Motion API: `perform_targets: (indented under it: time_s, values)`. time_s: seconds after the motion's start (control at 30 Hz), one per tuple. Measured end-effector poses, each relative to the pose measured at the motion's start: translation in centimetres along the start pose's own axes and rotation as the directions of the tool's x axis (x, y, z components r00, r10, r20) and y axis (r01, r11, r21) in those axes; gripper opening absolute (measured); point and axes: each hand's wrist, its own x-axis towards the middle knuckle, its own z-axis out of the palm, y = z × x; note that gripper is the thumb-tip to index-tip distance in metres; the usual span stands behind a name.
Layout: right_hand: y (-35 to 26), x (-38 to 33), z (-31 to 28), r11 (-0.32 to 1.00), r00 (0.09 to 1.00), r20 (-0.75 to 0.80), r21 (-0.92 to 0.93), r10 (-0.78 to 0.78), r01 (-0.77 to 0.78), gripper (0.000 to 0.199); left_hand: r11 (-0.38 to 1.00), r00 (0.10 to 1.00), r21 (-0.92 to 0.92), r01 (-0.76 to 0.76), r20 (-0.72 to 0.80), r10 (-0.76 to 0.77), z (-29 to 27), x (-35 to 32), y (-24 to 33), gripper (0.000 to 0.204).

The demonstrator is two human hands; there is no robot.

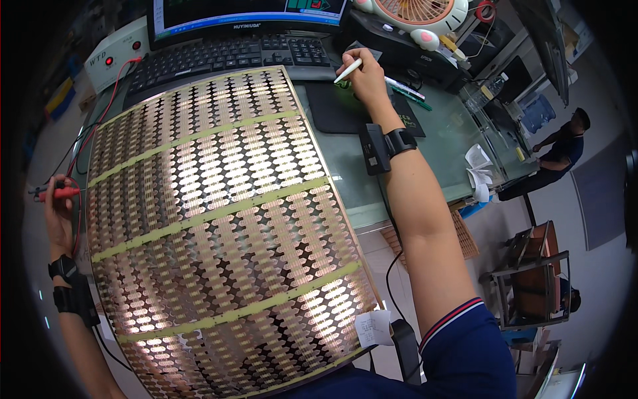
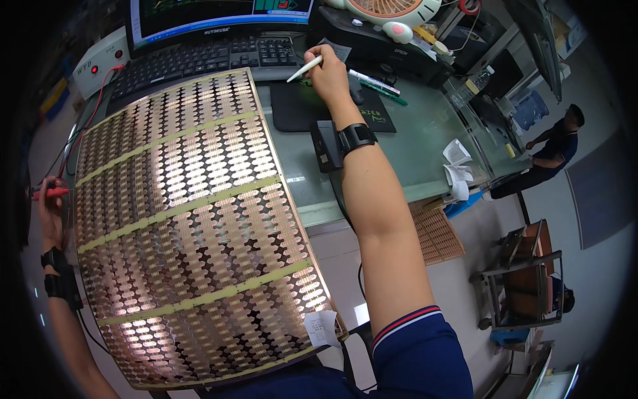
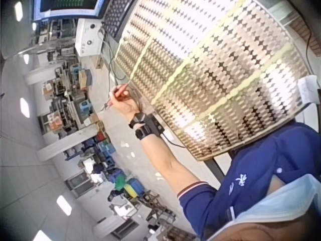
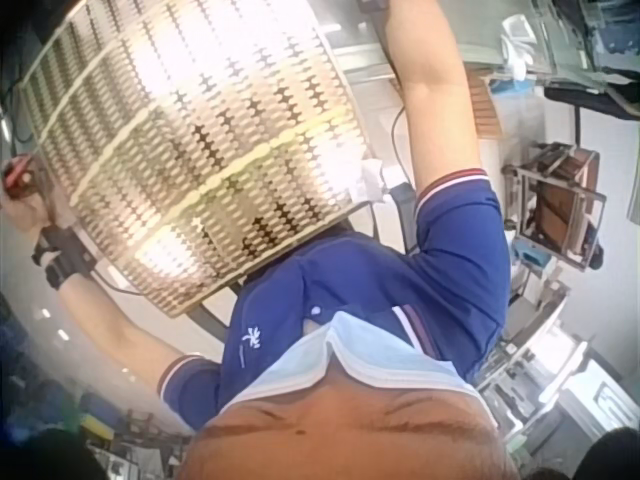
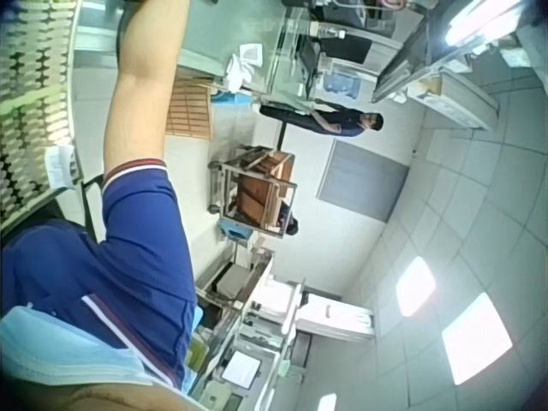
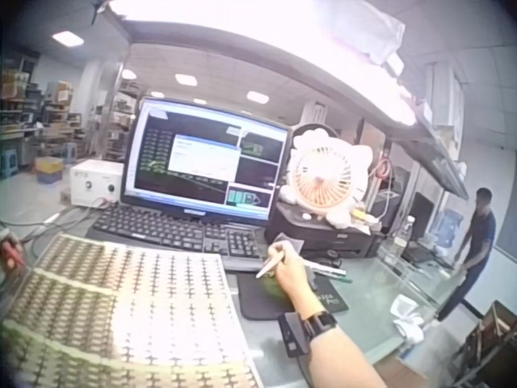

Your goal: Inspecting and testing an electronic panel grid using a multimeter probe and marking points with a pen while using a computer interface.

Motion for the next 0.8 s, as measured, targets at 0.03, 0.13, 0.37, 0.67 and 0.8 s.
perform_targets:
  time_s: [0.03, 0.13, 0.37, 0.67, 0.8]
  values:
    - [-0.02, 0.0, 0.03, 1.0, 1.0, -0.001, -0.01, -0.006, 0.006, 0.018, 1.0, 1.0, 0.001, 0.001, -0.001, -0.001, -0.09, 0.0, 0.02, 0.027]
    - [0.06, 0.09, 0.12, 1.0, 1.0, 0.005, -0.019, -0.013, 0.013, 0.018, 1.0, 1.0, 0.017, 0.018, 0.005, -0.018, -0.47, -0.03, 0.2, 0.027]
    - [0.35, 0.05, -0.16, 1.0, 1.0, 0.007, -0.015, 0.021, -0.021, 0.018, 0.999, 1.0, 0.047, -0.013, 0.016, 0.012, 0.09, 0.11, 0.13, 0.027]
    - [-0.32, -0.25, -0.12, 0.998, 1.0, 0.01, -0.064, 0.012, -0.011, 0.018, 1.0, 1.0, 0.019, -0.009, -0.016, 0.009, -0.47, 0.07, -0.05, 0.028]
    - [-0.41, -0.4, -0.07, 0.999, 1.0, 0.014, -0.035, 0.011, -0.011, 0.018, 1.0, 1.0, 0.014, 0.002, 0.006, -0.002, -0.64, 0.0, -0.02, 0.028]
